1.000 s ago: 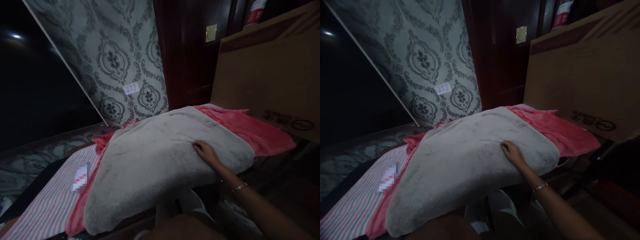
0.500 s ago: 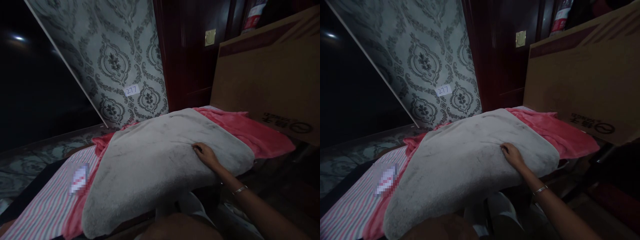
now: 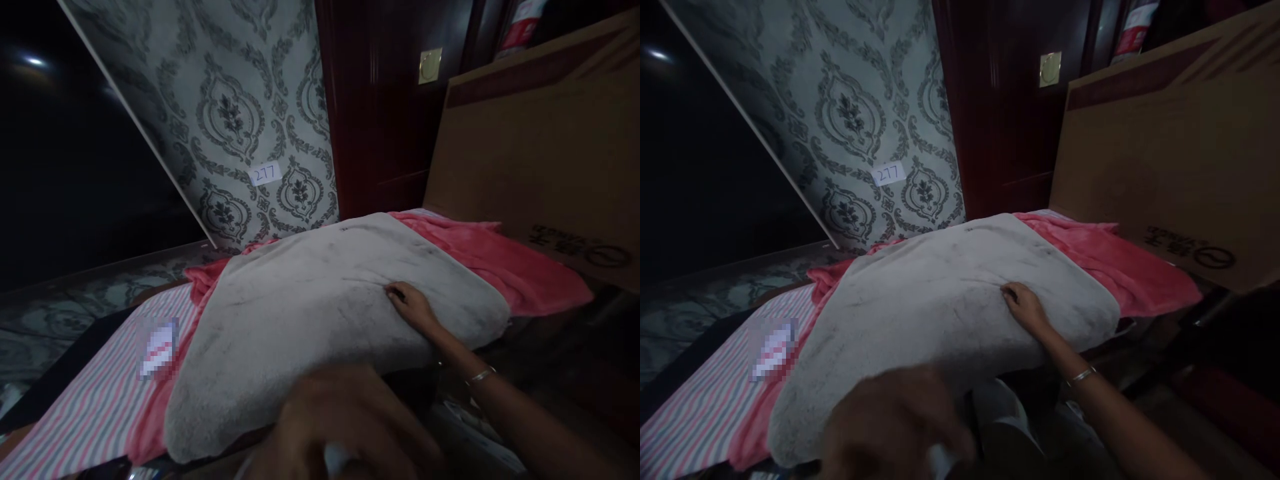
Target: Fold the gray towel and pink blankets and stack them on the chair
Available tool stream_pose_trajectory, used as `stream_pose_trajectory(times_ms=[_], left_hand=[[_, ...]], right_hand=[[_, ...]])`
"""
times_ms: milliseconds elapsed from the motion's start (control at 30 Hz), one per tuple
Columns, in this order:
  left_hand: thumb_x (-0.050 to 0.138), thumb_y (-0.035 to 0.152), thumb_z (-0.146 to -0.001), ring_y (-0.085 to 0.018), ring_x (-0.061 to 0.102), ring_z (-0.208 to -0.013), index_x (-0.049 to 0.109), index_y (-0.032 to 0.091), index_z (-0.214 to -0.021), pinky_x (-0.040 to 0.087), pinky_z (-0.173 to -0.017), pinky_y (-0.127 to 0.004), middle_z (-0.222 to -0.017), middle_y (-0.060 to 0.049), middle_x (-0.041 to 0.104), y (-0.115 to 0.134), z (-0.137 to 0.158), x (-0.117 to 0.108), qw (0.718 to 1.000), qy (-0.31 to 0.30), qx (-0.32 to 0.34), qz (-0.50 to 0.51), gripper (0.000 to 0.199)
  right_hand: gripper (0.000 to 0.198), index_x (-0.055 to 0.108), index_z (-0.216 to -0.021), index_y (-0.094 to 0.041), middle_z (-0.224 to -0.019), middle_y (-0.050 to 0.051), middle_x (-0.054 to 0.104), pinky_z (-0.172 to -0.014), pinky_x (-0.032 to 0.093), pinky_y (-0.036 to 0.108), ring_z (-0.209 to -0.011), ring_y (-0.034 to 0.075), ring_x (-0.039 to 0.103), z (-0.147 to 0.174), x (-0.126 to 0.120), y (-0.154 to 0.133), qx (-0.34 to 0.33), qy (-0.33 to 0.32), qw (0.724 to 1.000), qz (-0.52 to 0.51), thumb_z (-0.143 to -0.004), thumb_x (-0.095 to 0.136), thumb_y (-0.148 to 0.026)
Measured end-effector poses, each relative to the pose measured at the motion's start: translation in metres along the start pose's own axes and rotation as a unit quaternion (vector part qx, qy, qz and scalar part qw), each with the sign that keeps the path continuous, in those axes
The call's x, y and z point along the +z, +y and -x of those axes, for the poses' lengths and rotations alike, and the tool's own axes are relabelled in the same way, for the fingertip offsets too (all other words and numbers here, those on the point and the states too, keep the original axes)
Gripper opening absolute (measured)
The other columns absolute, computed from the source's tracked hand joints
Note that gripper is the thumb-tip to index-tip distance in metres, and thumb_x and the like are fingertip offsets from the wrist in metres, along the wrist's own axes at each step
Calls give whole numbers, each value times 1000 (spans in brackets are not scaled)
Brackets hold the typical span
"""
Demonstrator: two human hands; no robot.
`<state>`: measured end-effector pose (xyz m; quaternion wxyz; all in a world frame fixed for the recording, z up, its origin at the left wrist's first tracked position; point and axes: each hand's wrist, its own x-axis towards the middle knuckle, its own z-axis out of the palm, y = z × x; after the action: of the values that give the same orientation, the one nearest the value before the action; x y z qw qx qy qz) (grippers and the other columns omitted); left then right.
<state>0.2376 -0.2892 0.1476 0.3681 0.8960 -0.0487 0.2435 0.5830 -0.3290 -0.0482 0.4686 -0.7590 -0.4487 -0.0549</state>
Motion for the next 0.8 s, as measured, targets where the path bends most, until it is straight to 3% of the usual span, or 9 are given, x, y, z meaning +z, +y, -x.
stream_pose_trajectory(times_ms=[100, 200, 267, 333, 433, 533, 667, 800], left_hand=[[50, 33, -95, -20, 68, -96, 70, 25, -100, 54, -84, -34, -102, -7, 75, -71, -24, -28, 994, 77, -47, -69, 22], [50, 26, -83, -20, 67, -82, 67, 20, -97, 55, -78, -33, -94, -7, 74, -157, -23, -73, 942, 132, -215, -223, 23], [51, 24, -77, -24, 67, -94, 67, 19, -96, 54, -89, -38, -103, -10, 73, -204, -8, -105, 892, 111, -300, -320, 26], [52, 29, -79, -27, 65, -108, 68, 19, -100, 51, -97, -40, -114, -12, 72, -237, 13, -134, 869, 65, -324, -368, 28], [50, 33, -82, -29, 60, -118, 68, 21, -103, 50, -98, -43, -120, -12, 70, -265, 37, -164, 842, 22, -344, -416, 30], [48, 31, -84, -30, 60, -117, 68, 23, -102, 49, -93, -44, -121, -11, 69, -275, 43, -176, 821, -14, -362, -441, 28], [50, 26, -83, -29, 61, -105, 67, 24, -86, 47, -81, -38, -106, -6, 71, -278, 32, -174, 807, -54, -386, -443, 18], [45, 24, -85, -30, 61, -103, 64, 23, -82, 46, -81, -39, -103, -9, 70, -282, 34, -166, 802, -12, -393, -449, 19]], right_hand=[[24, 73, -98, -22, -97, 6, 75, -80, 54, 34, -87, 22, 68, -9, -6, 4, 13, -35, 999, -2, -84, 54, -27], [24, 73, -99, -22, -92, 5, 75, -78, 53, 32, -83, 21, 67, -28, -16, 11, 19, -53, 998, 26, -83, 56, -23], [23, 73, -97, -22, -96, 6, 74, -84, 52, 33, -90, 22, 67, -45, -24, 17, 10, -43, 997, 68, -80, 58, -19], [24, 73, -97, -20, -103, 9, 73, -90, 50, 34, -99, 24, 65, -63, -33, 23, 4, -43, 993, 112, -78, 59, -15], [27, 72, -100, -19, -108, 11, 72, -94, 48, 37, -104, 26, 63, -88, -42, 31, 3, -74, 986, 150, -76, 61, -12], [29, 71, -103, -19, -109, 10, 72, -95, 47, 36, -106, 25, 62, -108, -42, 37, 5, -95, 983, 157, -75, 65, -12], [32, 70, -104, -19, -105, 8, 73, -85, 49, 30, -97, 21, 64, -123, -30, 43, 32, -107, 982, 150, -73, 73, -15], [25, 70, -99, -21, -101, 4, 73, -76, 47, 26, -91, 18, 64, -123, -18, 50, 60, -104, 982, 146, -74, 74, -18]])
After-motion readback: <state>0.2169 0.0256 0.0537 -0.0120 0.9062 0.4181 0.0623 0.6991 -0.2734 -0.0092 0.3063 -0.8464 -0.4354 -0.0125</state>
